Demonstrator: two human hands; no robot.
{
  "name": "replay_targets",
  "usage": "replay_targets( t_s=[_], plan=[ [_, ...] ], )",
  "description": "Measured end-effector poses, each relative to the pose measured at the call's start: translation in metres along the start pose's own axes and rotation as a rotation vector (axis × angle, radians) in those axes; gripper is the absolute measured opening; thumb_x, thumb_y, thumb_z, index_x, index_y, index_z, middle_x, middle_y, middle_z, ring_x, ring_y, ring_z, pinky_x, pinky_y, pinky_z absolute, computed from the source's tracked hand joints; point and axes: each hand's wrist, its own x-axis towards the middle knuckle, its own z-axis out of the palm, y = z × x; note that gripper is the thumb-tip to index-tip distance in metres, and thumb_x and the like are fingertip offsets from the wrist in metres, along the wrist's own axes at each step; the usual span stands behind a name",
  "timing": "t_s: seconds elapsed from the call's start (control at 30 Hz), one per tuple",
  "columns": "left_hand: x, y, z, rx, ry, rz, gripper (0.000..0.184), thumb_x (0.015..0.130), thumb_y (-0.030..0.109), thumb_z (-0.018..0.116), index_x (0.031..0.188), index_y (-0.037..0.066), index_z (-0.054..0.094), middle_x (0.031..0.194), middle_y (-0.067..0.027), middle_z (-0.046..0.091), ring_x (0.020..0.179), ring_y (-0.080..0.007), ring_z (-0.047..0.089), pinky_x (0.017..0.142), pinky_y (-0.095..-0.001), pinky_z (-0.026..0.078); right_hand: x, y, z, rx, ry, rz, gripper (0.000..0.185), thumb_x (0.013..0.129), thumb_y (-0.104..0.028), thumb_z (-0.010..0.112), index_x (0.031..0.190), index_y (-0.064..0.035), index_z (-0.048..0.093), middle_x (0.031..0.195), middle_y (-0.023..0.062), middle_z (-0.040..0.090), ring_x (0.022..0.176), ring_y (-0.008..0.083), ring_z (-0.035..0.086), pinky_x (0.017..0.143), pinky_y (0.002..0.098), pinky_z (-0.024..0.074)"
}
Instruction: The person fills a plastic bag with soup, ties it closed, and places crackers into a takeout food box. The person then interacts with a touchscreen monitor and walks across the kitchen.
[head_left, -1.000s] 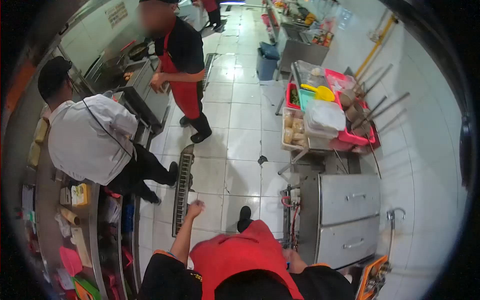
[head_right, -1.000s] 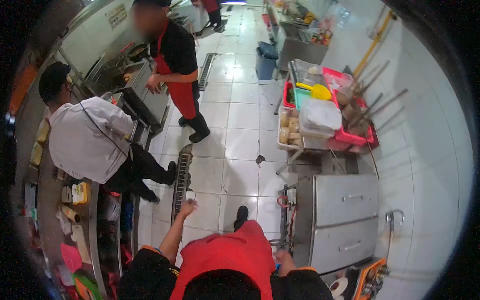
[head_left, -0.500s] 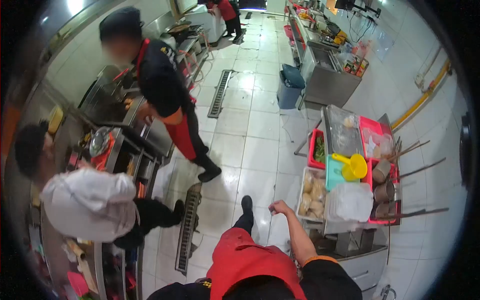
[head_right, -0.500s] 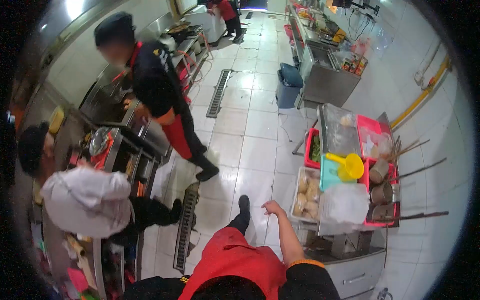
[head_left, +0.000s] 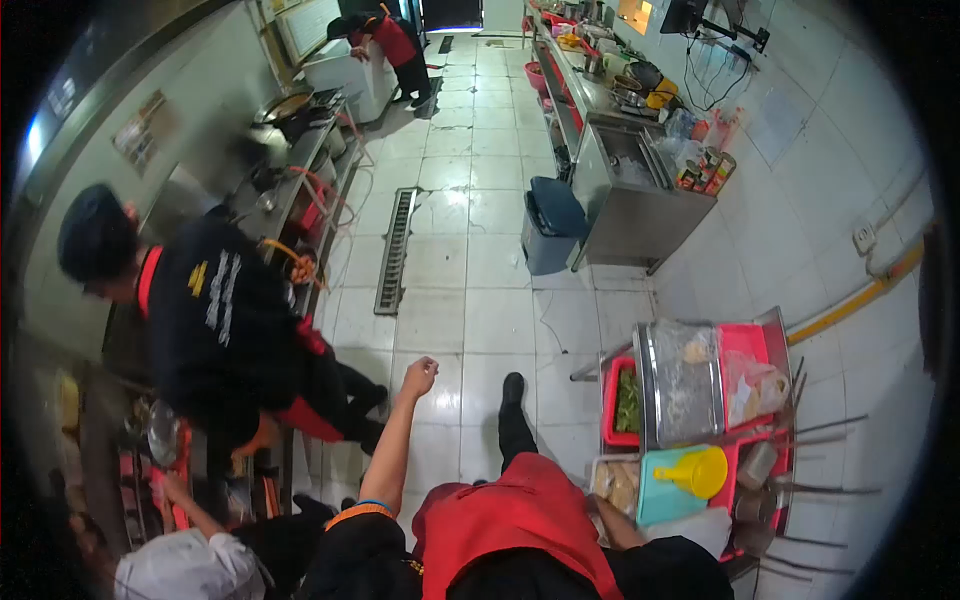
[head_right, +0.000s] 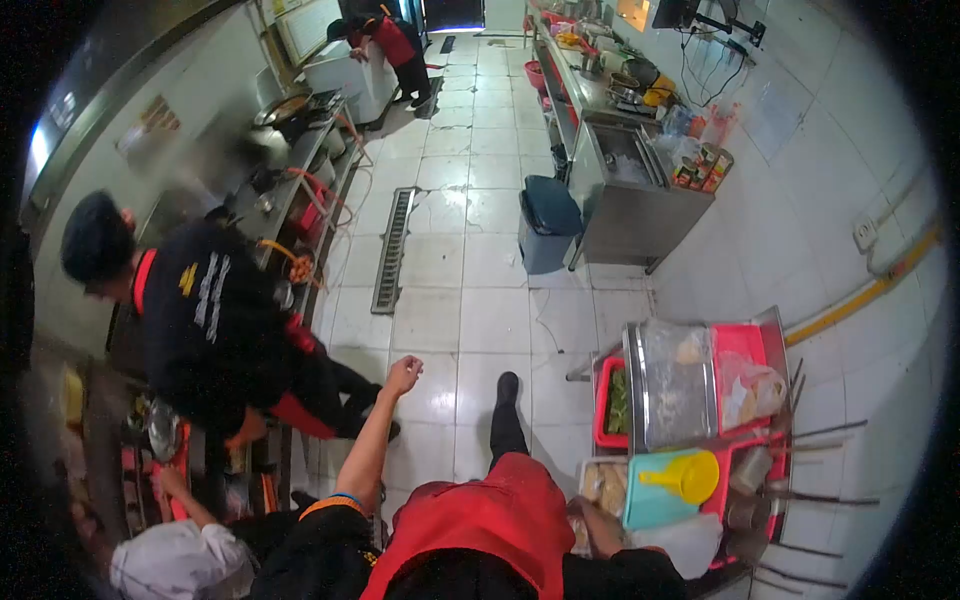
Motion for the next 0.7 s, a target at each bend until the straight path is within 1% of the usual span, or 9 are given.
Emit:
replay_targets(
  t_s=[0.17,0.3,0.33,0.4,0.43,0.47,0.5,0.53,0.7],
  plan=[
    [0.115,0.002,0.009,-0.066,-0.050,-0.104,0.034,0.092,0.032,0.054,0.093,0.000,0.066,0.079,-0.0128,0.070,0.071,-0.0224,0.068,0.069,-0.0346,0.053,0.050,-0.129,0.013,-0.272,-0.181,-0.056,0.031,0.084,-0.037,0.059,0.093,-0.0084,0.069,0.093,0.0117,0.069,0.086,0.0256,0.066,0.067,0.0403,0.0508],
    [0.064,-0.056,-0.001,0.175,-0.413,-0.414,0.040,0.090,0.044,0.056,0.081,0.006,0.068,0.070,-0.0108,0.069,0.067,-0.0217,0.066,0.066,-0.0389,0.052,0.135,-0.346,0.059,-0.934,-0.321,-0.263,0.030,0.083,-0.035,0.060,0.086,-0.0075,0.070,0.092,0.0137,0.069,0.085,0.0265,0.066,0.063,0.0419,0.0506],
    [0.048,-0.105,0.003,0.261,-0.565,-0.273,0.040,0.089,0.045,0.057,0.083,0.007,0.069,0.072,-0.0112,0.069,0.066,-0.0225,0.066,0.066,-0.0394,0.052,0.157,-0.410,0.076,-1.168,-0.327,-0.384,0.030,0.082,-0.035,0.061,0.085,-0.0072,0.070,0.092,0.0143,0.069,0.084,0.0267,0.066,0.062,0.0423,0.0505],
    [-0.003,-0.091,-0.009,0.130,-0.507,-0.649,0.039,0.089,0.043,0.056,0.084,0.006,0.070,0.073,-0.0119,0.069,0.067,-0.0230,0.066,0.066,-0.0399,0.052,0.210,-0.530,0.104,-1.459,-0.249,-0.535,0.029,0.081,-0.035,0.061,0.081,-0.0067,0.071,0.091,0.0153,0.068,0.084,0.0271,0.066,0.060,0.0432,0.0504],
    [-0.018,-0.080,-0.015,0.059,-0.460,-0.786,0.039,0.089,0.042,0.055,0.084,0.006,0.070,0.074,-0.0122,0.069,0.067,-0.0233,0.066,0.066,-0.0401,0.052,0.251,-0.577,0.105,-1.800,-0.107,-1.517,0.030,0.082,-0.035,0.060,0.080,-0.0068,0.072,0.082,0.0137,0.070,0.075,0.0299,0.066,0.065,0.0432,0.0521],
    [-0.023,-0.065,-0.020,0.010,-0.432,-0.875,0.038,0.089,0.041,0.054,0.084,0.006,0.070,0.074,-0.0125,0.069,0.068,-0.0236,0.066,0.066,-0.0404,0.052,0.290,-0.632,0.111,-1.651,-0.061,-1.569,0.030,0.082,-0.035,0.059,0.080,-0.0087,0.072,0.076,0.0111,0.071,0.070,0.0309,0.066,0.067,0.0423,0.0528],
    [-0.027,-0.056,-0.022,-0.030,-0.408,-0.943,0.038,0.089,0.040,0.054,0.085,0.006,0.070,0.075,-0.0129,0.069,0.068,-0.0239,0.066,0.066,-0.0406,0.052,0.235,-0.703,0.138,-1.097,0.041,-0.845,0.029,0.084,-0.033,0.058,0.087,-0.0068,0.071,0.076,0.0096,0.070,0.067,0.0262,0.066,0.062,0.0393,0.0524],
    [-0.027,-0.052,-0.023,-0.067,-0.389,-1.007,0.038,0.089,0.039,0.053,0.085,0.006,0.070,0.076,-0.0132,0.069,0.068,-0.0241,0.066,0.066,-0.0409,0.052,0.190,-0.759,0.160,-0.669,0.020,-0.750,0.027,0.086,-0.026,0.054,0.088,-0.0025,0.068,0.073,0.0121,0.068,0.063,0.0222,0.066,0.059,0.0359,0.0513],
    [0.099,-0.034,-0.019,-0.111,-0.395,-1.016,0.036,0.090,0.035,0.050,0.088,0.006,0.070,0.080,-0.0148,0.069,0.070,-0.0255,0.067,0.066,-0.0421,0.052,0.204,-0.938,0.250,-0.247,-0.183,-0.916,0.023,0.091,-0.022,0.058,0.088,-0.0014,0.067,0.074,0.0069,0.067,0.059,0.0124,0.061,0.053,0.0251,0.0489]
  ],
)
